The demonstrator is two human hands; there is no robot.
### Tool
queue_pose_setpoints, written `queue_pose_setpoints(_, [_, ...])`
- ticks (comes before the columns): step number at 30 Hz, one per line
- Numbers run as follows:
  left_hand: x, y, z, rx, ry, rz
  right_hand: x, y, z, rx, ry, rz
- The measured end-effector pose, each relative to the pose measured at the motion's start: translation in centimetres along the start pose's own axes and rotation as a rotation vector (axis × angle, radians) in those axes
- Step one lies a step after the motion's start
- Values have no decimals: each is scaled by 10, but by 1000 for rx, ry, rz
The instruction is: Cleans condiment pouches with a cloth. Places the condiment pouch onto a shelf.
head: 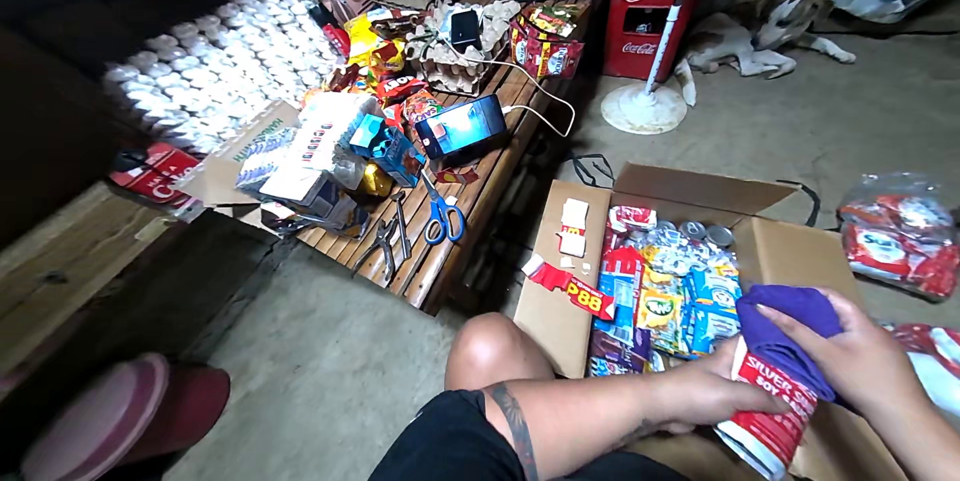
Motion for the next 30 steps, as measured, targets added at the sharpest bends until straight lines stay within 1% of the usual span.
queue_pose_setpoints(5, [0,-1,0,-3,-11,-2,-8,1,7,71,70,50])
queue_pose_setpoints(8, [0,-2,0,-20,-37,-35,-23,19,25,75,120,17])
queue_pose_setpoints(10, [1,0,2,-15,-36,-59,-31,31,40,-60,165,-86])
queue_pose_setpoints(12, [2,5,6,-8,-20,-66,-29,19,48,-289,151,-178])
queue_pose_setpoints(13, [3,8,8,-8,-15,-60,-26,11,48,-389,98,-179])
queue_pose_setpoints(14, [4,11,8,-9,-21,-57,-21,5,46,-454,5,-157])
queue_pose_setpoints(15, [4,12,7,-13,-30,-53,-13,-1,40,-483,-125,-129])
queue_pose_setpoints(16, [4,13,7,-19,-36,-47,-5,-4,32,-483,-267,-103])
queue_pose_setpoints(17, [4,11,6,-24,-41,-38,3,-9,23,-445,-371,-99])
queue_pose_setpoints(18, [3,9,6,-27,-45,-29,9,-9,15,-389,-400,-106])
queue_pose_setpoints(20, [3,8,4,-30,-43,-15,12,-5,6,-291,-341,-115])
queue_pose_setpoints(26, [-3,4,4,-29,5,-20,5,-5,4,-96,-95,-62])
queue_pose_setpoints(30, [-7,0,0,-27,6,-39,-2,-1,5,5,-20,-2])
Point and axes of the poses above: each hand's wrist, its own x-axis away from the middle knuckle, its own z-axis out of the back of the hand, y = z × x, the point moved 6 cm from there along -x, towards the middle knuckle, and after that the axes turned 8 degrees about y, right-handed, at the moved point
